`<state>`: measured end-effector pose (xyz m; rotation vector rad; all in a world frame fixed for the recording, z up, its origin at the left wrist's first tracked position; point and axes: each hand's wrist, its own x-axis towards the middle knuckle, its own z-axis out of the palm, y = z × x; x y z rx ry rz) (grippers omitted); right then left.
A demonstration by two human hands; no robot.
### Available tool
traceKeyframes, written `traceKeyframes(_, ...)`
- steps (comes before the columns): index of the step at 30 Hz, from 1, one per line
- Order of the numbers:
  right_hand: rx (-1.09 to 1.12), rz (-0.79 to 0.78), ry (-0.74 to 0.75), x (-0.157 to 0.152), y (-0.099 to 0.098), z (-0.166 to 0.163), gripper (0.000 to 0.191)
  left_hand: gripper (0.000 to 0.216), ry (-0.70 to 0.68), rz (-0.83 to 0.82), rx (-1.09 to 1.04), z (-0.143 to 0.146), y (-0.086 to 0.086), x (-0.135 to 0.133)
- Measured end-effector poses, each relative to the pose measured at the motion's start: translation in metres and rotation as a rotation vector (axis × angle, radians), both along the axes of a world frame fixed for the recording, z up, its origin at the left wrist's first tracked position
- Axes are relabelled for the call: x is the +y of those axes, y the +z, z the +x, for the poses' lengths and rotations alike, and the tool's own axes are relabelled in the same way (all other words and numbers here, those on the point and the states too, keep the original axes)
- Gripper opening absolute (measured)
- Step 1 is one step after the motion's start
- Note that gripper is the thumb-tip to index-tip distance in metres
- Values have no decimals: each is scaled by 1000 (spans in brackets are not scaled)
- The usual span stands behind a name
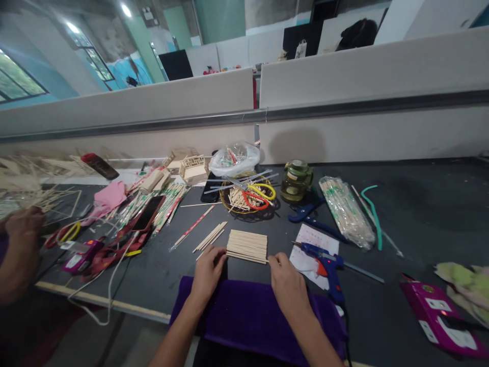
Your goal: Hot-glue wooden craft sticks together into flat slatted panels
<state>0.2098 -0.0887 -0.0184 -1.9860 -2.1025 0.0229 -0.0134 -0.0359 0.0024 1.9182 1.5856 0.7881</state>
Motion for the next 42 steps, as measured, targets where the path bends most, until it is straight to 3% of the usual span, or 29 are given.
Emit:
traceKeyframes(25, 158, 20, 64, -2, -15, 8, 29, 20, 21, 6, 25, 4, -2, 2)
traceKeyframes(32, 288, -4, 78, -2, -13, 8, 30, 20, 23, -25, 12, 4, -2, 4)
traceKeyframes(37, 245, -67, 45, -1, -6, 8, 30, 20, 28, -52, 7, 4, -1, 4)
traceKeyframes(42, 190, -3, 48, -4, -11, 11, 32, 20, 36, -72, -10, 4, -2, 6)
